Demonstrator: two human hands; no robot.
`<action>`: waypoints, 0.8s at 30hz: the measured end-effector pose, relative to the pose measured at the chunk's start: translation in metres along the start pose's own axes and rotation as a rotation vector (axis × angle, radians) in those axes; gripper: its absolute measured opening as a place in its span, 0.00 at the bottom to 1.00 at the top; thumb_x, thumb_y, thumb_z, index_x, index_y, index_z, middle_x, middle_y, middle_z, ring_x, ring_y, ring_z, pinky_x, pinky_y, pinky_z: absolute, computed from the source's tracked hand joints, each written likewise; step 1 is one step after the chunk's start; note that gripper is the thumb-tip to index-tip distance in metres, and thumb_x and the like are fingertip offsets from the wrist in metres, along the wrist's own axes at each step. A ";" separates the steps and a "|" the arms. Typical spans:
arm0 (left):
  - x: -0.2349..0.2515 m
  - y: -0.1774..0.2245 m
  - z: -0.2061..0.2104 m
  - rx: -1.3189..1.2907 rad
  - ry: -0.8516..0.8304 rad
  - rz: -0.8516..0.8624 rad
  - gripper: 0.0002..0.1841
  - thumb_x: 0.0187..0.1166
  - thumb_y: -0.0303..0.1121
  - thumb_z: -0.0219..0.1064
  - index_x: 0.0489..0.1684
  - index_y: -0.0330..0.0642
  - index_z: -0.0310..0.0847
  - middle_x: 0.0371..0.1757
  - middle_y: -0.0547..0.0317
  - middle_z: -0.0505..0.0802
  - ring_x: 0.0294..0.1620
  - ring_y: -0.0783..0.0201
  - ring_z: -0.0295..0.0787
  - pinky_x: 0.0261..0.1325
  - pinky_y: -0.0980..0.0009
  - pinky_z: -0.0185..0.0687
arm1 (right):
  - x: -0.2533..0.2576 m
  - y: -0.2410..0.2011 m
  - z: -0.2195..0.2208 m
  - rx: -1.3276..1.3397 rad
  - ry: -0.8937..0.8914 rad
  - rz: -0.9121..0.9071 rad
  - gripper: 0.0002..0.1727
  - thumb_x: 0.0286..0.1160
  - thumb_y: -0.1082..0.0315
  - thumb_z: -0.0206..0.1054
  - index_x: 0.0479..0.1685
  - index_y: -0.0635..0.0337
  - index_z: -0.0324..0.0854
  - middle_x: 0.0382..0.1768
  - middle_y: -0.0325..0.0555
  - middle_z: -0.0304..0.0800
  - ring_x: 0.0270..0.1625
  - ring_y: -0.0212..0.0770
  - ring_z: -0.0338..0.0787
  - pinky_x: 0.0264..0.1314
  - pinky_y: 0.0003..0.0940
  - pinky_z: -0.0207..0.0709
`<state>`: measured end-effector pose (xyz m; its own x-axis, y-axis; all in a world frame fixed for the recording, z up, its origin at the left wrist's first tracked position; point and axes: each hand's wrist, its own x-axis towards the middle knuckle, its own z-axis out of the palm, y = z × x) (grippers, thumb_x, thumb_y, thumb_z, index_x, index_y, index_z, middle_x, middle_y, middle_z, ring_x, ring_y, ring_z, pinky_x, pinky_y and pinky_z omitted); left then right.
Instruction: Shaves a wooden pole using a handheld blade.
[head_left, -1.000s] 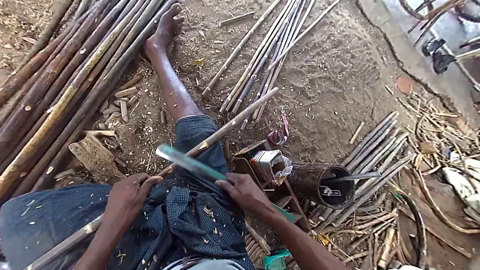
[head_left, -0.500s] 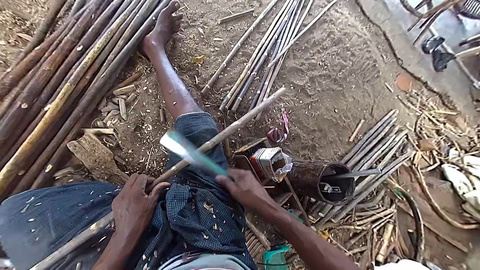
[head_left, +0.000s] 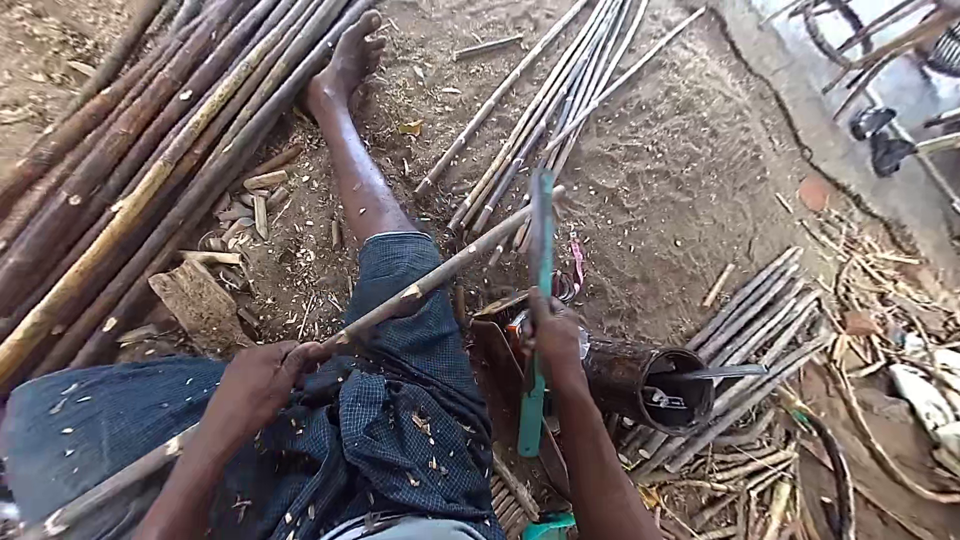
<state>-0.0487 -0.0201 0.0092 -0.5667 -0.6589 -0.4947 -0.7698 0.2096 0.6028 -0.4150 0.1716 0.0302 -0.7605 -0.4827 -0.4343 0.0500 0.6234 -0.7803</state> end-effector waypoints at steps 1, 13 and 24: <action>0.003 -0.005 -0.005 -0.081 -0.052 0.006 0.24 0.91 0.55 0.51 0.35 0.50 0.88 0.21 0.63 0.89 0.21 0.61 0.85 0.30 0.54 0.84 | 0.011 0.001 -0.004 0.084 0.084 0.010 0.27 0.90 0.39 0.52 0.38 0.55 0.76 0.11 0.35 0.68 0.08 0.33 0.67 0.09 0.32 0.68; -0.029 -0.038 -0.002 0.099 0.219 0.111 0.32 0.69 0.77 0.56 0.32 0.57 0.87 0.18 0.73 0.82 0.17 0.68 0.77 0.21 0.57 0.74 | -0.013 0.013 0.021 -0.306 -0.125 -0.043 0.30 0.87 0.38 0.55 0.45 0.58 0.85 0.19 0.46 0.80 0.18 0.45 0.80 0.24 0.49 0.79; -0.028 -0.039 -0.005 0.181 0.255 0.166 0.38 0.72 0.78 0.48 0.33 0.52 0.88 0.17 0.68 0.81 0.16 0.64 0.78 0.20 0.54 0.73 | -0.033 0.012 0.024 -0.459 -0.357 -0.103 0.26 0.84 0.40 0.61 0.40 0.54 0.87 0.22 0.44 0.82 0.24 0.43 0.83 0.30 0.50 0.79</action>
<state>-0.0013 -0.0132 0.0024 -0.6147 -0.7594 -0.2129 -0.7257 0.4389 0.5299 -0.3732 0.1806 0.0241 -0.4773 -0.6824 -0.5537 -0.3580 0.7264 -0.5867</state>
